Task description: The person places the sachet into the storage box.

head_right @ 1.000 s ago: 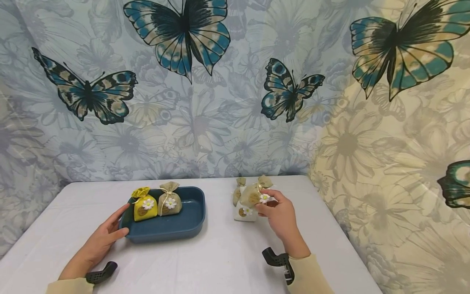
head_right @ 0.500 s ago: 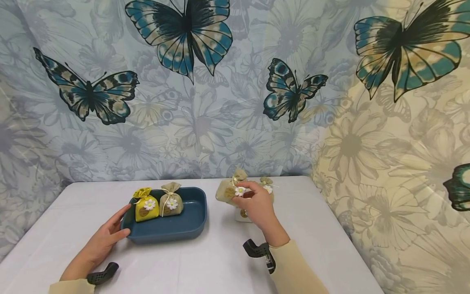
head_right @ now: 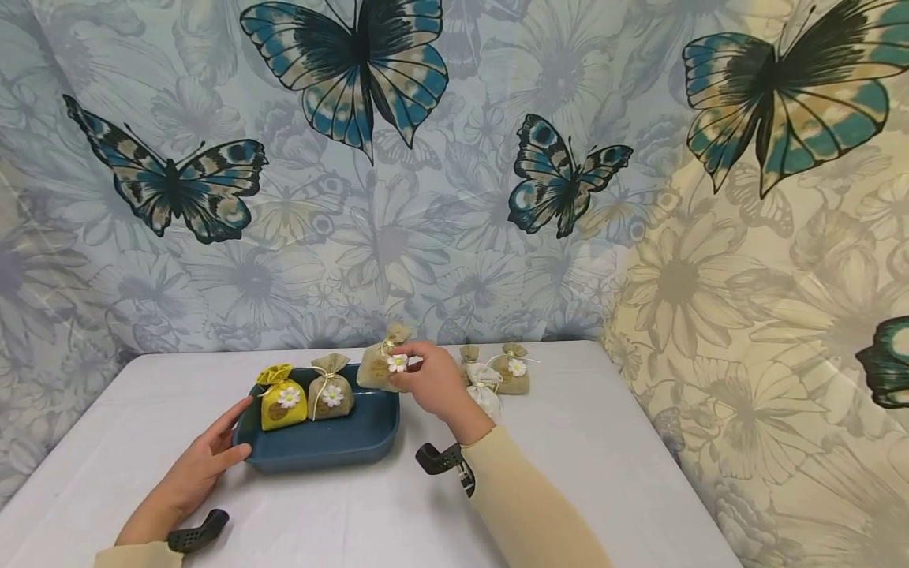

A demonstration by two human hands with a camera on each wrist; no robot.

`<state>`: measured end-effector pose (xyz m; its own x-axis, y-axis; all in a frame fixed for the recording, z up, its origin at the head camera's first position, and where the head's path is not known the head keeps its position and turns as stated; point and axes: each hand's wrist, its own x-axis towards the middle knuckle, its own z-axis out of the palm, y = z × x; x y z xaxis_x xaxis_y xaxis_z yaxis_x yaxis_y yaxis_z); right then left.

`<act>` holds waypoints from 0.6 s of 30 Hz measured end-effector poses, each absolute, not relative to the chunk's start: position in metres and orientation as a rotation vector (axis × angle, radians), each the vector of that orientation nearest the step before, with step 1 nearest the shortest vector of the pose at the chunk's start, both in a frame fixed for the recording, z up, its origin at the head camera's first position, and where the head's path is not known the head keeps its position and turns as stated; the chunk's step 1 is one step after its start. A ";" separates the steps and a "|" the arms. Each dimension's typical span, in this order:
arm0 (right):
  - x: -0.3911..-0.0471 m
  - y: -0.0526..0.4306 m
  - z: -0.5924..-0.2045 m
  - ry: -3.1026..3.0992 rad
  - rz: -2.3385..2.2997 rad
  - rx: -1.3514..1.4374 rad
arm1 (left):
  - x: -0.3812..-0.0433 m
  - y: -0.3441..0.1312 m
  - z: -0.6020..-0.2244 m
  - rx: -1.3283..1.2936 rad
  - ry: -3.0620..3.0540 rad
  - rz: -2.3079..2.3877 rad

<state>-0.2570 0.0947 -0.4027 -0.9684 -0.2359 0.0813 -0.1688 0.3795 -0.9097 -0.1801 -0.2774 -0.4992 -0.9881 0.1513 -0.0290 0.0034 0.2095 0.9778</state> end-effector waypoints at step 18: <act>-0.275 0.069 -0.430 2.642 -1.502 -0.440 | -0.181 -0.280 -0.501 0.187 2.334 1.920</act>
